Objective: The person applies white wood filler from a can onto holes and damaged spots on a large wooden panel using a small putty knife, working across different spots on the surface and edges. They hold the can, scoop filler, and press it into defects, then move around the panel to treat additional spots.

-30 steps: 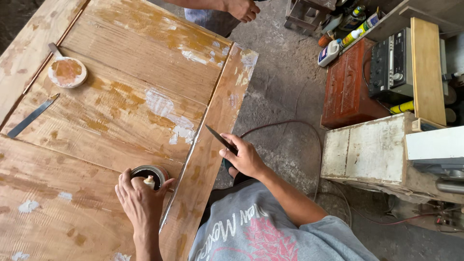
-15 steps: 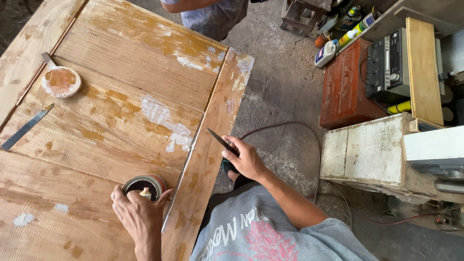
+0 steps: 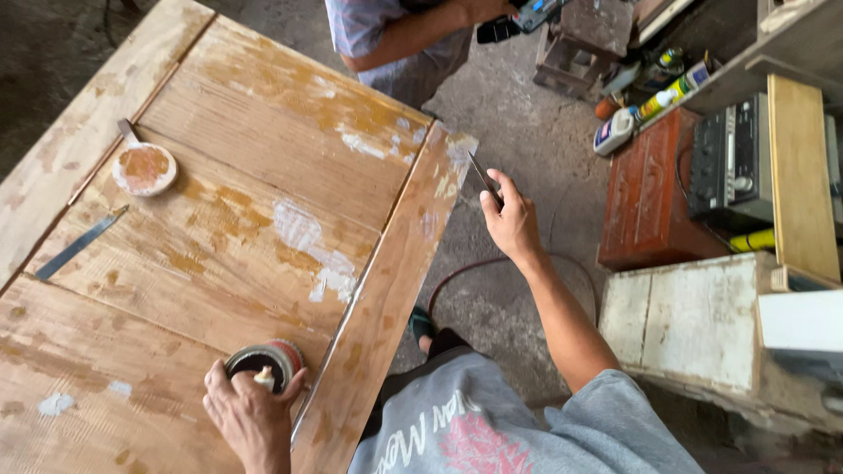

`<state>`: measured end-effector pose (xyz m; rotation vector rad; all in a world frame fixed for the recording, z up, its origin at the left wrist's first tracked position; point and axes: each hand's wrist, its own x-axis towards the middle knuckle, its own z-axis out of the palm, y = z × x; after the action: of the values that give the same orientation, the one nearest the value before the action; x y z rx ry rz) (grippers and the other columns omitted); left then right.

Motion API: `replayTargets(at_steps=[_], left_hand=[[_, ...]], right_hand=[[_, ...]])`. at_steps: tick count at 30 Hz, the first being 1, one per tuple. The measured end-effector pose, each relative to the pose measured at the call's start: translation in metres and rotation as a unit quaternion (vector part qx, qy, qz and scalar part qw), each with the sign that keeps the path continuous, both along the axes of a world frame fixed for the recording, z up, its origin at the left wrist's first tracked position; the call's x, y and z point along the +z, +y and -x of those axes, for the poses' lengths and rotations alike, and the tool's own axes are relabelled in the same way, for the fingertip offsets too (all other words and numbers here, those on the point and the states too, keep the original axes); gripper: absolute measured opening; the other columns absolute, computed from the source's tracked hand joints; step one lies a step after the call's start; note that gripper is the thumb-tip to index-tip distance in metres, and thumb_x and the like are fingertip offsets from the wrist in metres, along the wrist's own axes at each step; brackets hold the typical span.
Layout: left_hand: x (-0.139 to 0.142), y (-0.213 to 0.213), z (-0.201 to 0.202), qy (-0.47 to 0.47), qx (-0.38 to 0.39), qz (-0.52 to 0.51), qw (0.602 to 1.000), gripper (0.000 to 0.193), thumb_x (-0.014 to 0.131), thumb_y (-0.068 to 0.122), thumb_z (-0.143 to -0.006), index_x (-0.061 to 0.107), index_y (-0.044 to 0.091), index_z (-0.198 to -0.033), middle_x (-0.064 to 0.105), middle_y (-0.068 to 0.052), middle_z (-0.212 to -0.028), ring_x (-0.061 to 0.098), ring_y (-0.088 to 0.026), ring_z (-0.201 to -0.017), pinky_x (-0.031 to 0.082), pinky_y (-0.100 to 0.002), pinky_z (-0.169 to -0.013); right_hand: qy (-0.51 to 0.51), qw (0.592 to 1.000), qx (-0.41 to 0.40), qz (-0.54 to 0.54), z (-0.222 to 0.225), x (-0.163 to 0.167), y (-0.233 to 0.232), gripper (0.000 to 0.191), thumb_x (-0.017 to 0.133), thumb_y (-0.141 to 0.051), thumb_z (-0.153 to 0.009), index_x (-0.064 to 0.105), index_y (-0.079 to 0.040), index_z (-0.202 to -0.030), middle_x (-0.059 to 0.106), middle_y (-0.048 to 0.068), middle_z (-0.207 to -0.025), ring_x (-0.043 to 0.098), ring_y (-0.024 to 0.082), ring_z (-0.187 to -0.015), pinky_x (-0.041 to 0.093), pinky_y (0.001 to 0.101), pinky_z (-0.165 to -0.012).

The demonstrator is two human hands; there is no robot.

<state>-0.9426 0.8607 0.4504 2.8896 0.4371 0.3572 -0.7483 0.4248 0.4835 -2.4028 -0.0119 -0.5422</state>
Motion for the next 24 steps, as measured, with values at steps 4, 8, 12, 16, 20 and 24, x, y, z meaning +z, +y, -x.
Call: replayTargets(at_steps=[4, 8, 12, 16, 20, 24], left_hand=[[-0.013, 0.002, 0.002, 0.004, 0.031, -0.036, 0.999, 0.076, 0.088, 0.062, -0.058, 0.068, -0.001, -0.095, 0.054, -0.025, -0.148, 0.048, -0.037, -0.144, 0.037, -0.053, -0.119], [-0.040, 0.019, 0.010, -0.050, 0.008, -0.042, 0.998, 0.077, 0.089, 0.062, -0.052, 0.067, 0.002, -0.094, 0.058, -0.025, -0.145, 0.056, -0.040, -0.135, 0.043, -0.053, -0.109], [-0.073, 0.042, 0.012, -0.131, -0.025, -0.057, 0.989, 0.078, 0.092, 0.062, -0.047, 0.061, 0.002, -0.086, 0.062, -0.027, -0.137, 0.064, -0.043, -0.117, 0.050, -0.054, -0.098], [-0.090, 0.067, 0.009, -0.178, -0.056, -0.072, 0.980, 0.078, 0.094, 0.063, -0.045, 0.063, 0.001, -0.081, 0.067, -0.030, -0.119, 0.064, -0.044, -0.088, 0.054, -0.054, -0.079], [-0.091, 0.071, 0.007, -0.237, -0.094, -0.058, 0.965, 0.084, 0.094, 0.061, -0.049, 0.059, -0.005, -0.086, 0.067, -0.034, -0.115, 0.066, -0.048, -0.086, 0.057, -0.054, -0.077], [-0.081, 0.069, 0.016, -0.165, -0.080, -0.060, 0.981, 0.074, 0.097, 0.049, -0.047, 0.061, -0.004, -0.084, 0.067, -0.027, -0.106, 0.068, -0.045, -0.086, 0.061, -0.053, -0.088]], right_hand=[[-0.018, 0.998, 0.026, -0.049, -0.029, -0.004, 0.004, 0.034, 0.064, -0.021, -0.101, 0.061, -0.004, -0.130, 0.073, 0.015, -0.085, 0.075, 0.030, -0.075, 0.056, 0.0380, -0.065], [0.003, 0.999, -0.013, -0.035, -0.057, -0.012, -0.015, 0.022, 0.053, -0.022, -0.111, 0.069, -0.011, -0.123, 0.075, 0.011, -0.096, 0.072, 0.029, -0.076, 0.055, 0.0407, -0.062], [-0.100, 0.992, -0.074, -0.036, -0.134, 0.026, -0.117, 0.029, 0.044, -0.022, -0.117, 0.065, -0.002, -0.117, 0.074, 0.015, -0.106, 0.073, 0.023, -0.090, 0.059, 0.0374, -0.073], [-0.135, 0.972, -0.155, 0.118, -0.224, 0.073, -0.193, 0.015, 0.072, -0.013, -0.097, 0.079, -0.003, -0.107, 0.077, 0.019, -0.097, 0.073, 0.037, -0.088, 0.056, 0.0475, -0.077], [-0.196, 0.972, -0.097, 0.085, -0.286, 0.095, -0.206, 0.030, 0.082, -0.014, -0.077, 0.073, 0.002, -0.100, 0.076, 0.019, -0.090, 0.074, 0.039, -0.087, 0.057, 0.0482, -0.078], [-0.100, 0.989, 0.022, 0.103, -0.329, 0.093, -0.202, 0.018, 0.076, -0.010, -0.089, 0.078, 0.000, -0.105, 0.075, 0.020, -0.094, 0.075, 0.037, -0.087, 0.057, 0.0433, -0.077]])
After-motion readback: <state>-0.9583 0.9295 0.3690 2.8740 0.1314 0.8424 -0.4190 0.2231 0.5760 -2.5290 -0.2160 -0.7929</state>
